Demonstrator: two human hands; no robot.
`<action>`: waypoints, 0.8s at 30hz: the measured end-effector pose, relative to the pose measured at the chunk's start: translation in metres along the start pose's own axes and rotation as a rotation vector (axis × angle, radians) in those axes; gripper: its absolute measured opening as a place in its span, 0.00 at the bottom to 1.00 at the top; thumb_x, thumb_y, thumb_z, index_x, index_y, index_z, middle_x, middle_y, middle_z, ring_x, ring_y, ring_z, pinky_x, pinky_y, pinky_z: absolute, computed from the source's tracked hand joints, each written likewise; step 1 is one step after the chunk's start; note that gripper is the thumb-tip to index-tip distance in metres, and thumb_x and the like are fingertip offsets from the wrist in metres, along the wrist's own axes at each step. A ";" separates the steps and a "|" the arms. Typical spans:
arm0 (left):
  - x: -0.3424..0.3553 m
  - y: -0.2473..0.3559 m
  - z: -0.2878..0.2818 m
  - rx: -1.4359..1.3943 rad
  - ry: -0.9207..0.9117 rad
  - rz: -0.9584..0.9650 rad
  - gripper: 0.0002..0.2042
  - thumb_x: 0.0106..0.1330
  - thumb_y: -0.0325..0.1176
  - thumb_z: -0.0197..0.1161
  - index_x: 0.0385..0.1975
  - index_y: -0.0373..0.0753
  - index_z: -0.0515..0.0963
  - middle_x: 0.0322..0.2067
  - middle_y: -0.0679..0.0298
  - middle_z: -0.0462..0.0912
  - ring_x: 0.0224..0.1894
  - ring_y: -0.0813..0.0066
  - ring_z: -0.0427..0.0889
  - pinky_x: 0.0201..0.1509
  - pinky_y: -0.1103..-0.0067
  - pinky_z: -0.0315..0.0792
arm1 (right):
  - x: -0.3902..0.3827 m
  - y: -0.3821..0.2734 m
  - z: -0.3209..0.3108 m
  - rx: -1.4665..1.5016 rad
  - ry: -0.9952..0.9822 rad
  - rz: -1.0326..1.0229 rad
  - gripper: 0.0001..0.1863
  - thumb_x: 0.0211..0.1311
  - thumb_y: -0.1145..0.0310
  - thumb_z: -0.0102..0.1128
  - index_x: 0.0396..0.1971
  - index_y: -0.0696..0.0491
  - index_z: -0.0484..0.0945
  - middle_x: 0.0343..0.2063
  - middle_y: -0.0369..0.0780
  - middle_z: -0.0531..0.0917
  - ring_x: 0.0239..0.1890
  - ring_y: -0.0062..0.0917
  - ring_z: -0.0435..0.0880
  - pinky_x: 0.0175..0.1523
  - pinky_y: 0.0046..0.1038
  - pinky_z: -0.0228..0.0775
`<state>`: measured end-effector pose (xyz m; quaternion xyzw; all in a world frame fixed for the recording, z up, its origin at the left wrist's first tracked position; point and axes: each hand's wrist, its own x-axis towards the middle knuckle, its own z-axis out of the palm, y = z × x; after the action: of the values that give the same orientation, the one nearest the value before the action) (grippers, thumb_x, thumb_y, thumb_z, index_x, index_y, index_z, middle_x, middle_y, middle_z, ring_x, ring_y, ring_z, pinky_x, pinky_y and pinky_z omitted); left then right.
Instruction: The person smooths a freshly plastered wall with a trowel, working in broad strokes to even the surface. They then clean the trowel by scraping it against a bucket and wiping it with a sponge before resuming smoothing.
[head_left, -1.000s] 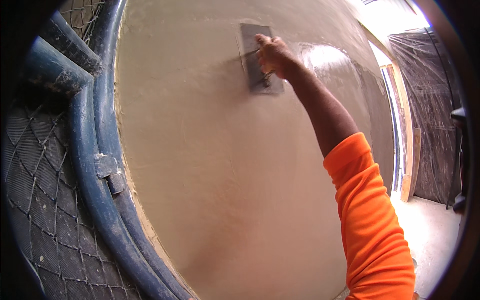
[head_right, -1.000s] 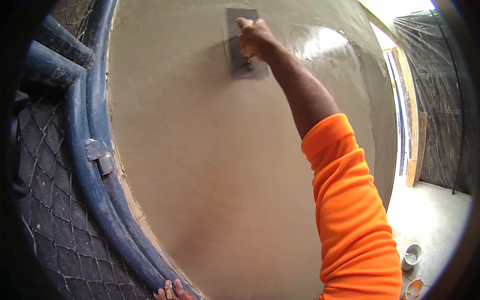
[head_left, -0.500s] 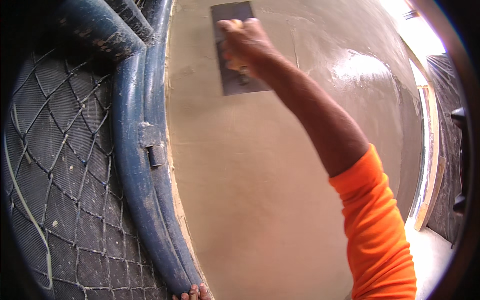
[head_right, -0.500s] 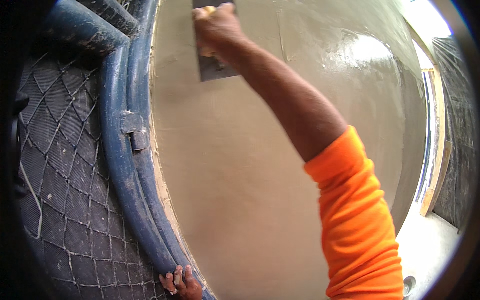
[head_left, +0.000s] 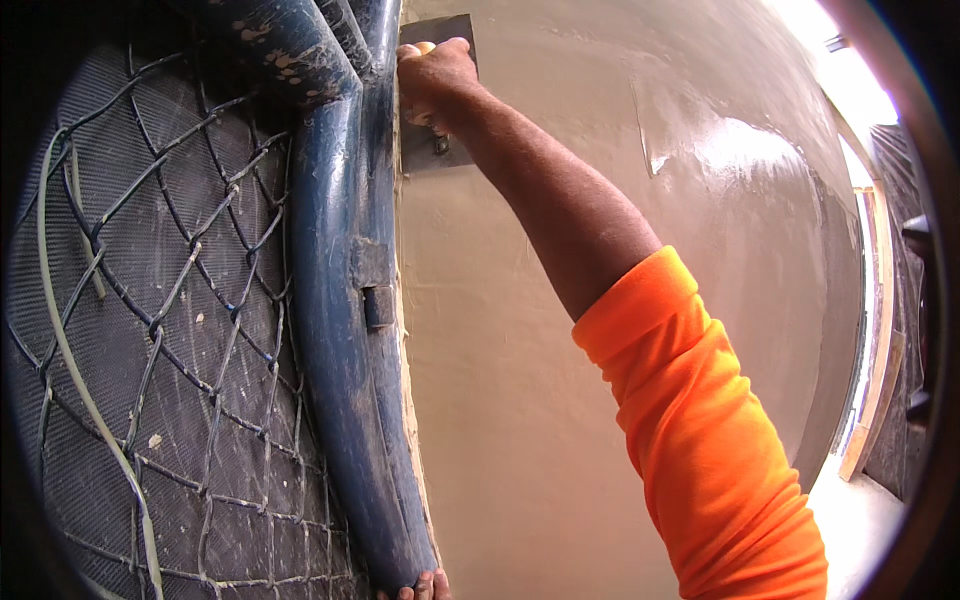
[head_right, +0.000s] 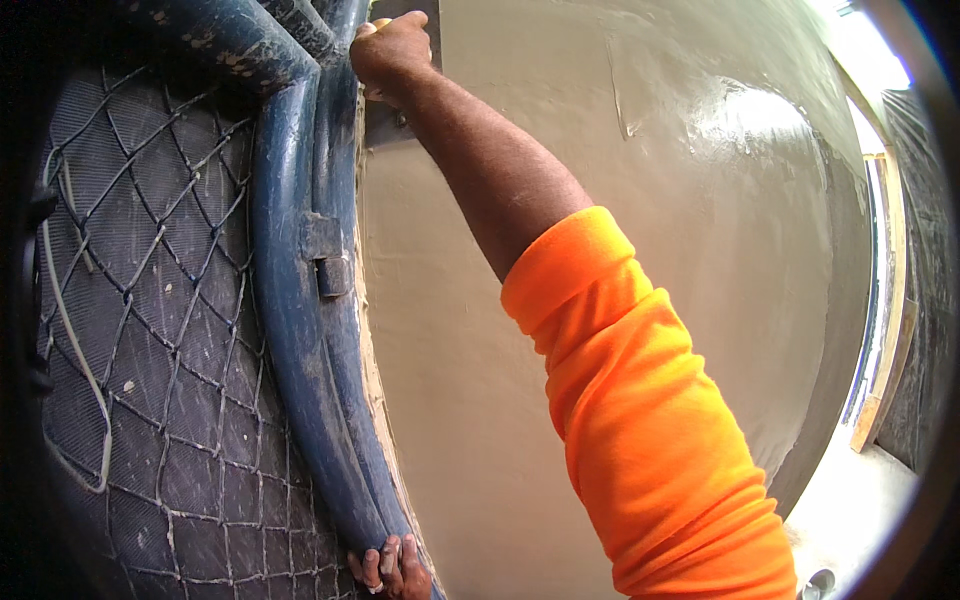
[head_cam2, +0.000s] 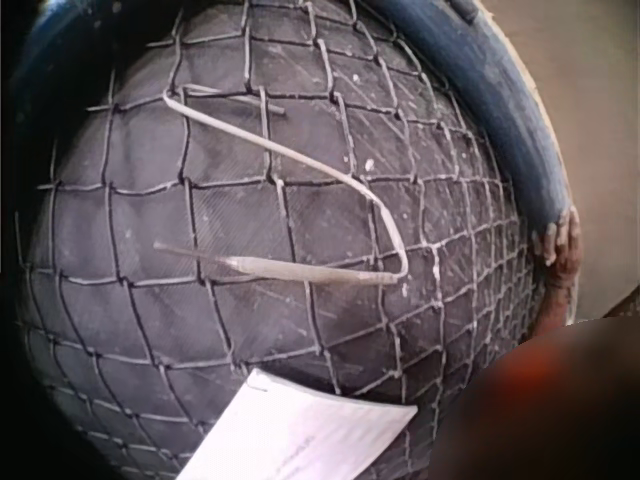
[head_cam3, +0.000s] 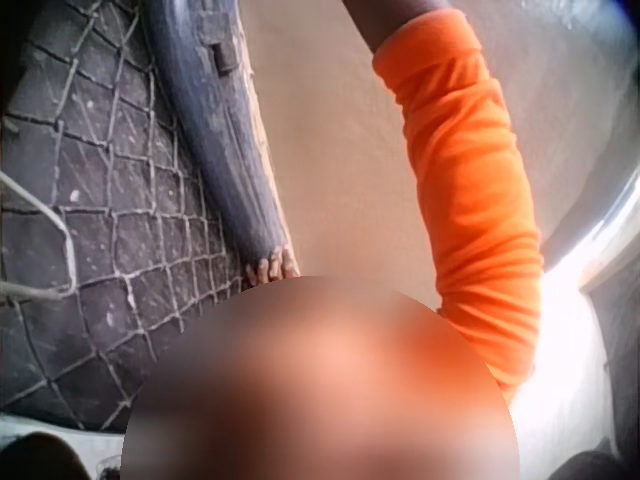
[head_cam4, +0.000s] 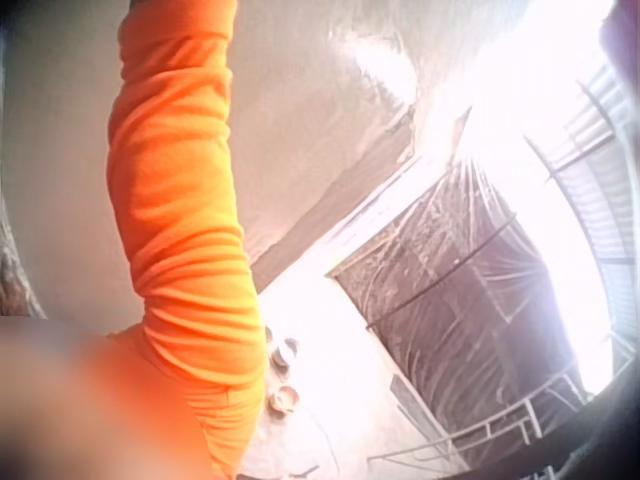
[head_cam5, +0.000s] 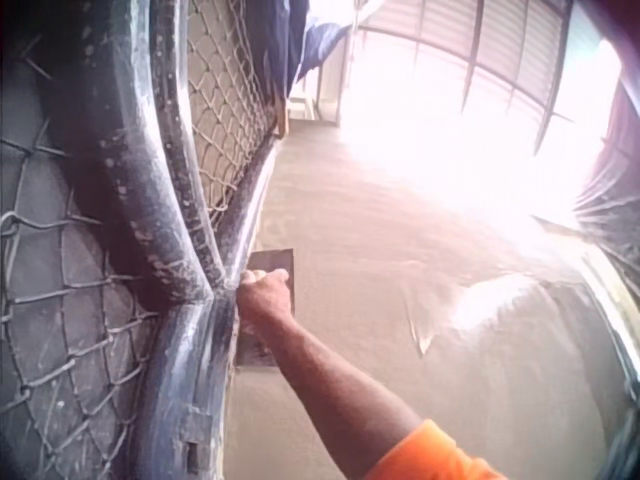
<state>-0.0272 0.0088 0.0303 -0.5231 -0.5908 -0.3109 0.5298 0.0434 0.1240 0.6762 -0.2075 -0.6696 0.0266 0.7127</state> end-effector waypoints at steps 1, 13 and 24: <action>0.001 0.001 -0.002 -0.001 -0.013 -0.004 0.15 0.73 0.35 0.54 0.50 0.46 0.87 0.54 0.67 0.80 0.62 0.61 0.69 0.69 0.48 0.65 | 0.002 0.001 0.003 -0.025 0.013 -0.015 0.36 0.71 0.49 0.59 0.60 0.64 0.59 0.40 0.49 0.86 0.38 0.38 0.90 0.36 0.38 0.86; -0.004 0.008 -0.002 -0.017 -0.041 -0.084 0.13 0.74 0.38 0.56 0.52 0.48 0.85 0.54 0.67 0.79 0.64 0.60 0.68 0.71 0.49 0.63 | 0.020 0.012 -0.037 -0.338 -0.052 0.042 0.34 0.71 0.58 0.59 0.63 0.65 0.55 0.44 0.53 0.84 0.40 0.39 0.91 0.39 0.39 0.86; -0.002 0.012 0.008 0.067 0.083 -0.130 0.10 0.77 0.43 0.56 0.46 0.57 0.87 0.51 0.69 0.81 0.58 0.59 0.73 0.65 0.52 0.71 | 0.046 0.113 -0.240 -0.765 -0.060 -0.192 0.34 0.72 0.52 0.58 0.65 0.59 0.57 0.35 0.46 0.85 0.31 0.37 0.90 0.34 0.41 0.83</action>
<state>-0.0181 0.0190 0.0245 -0.4521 -0.6111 -0.3463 0.5497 0.3065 0.1797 0.6782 -0.3936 -0.6679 -0.2859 0.5633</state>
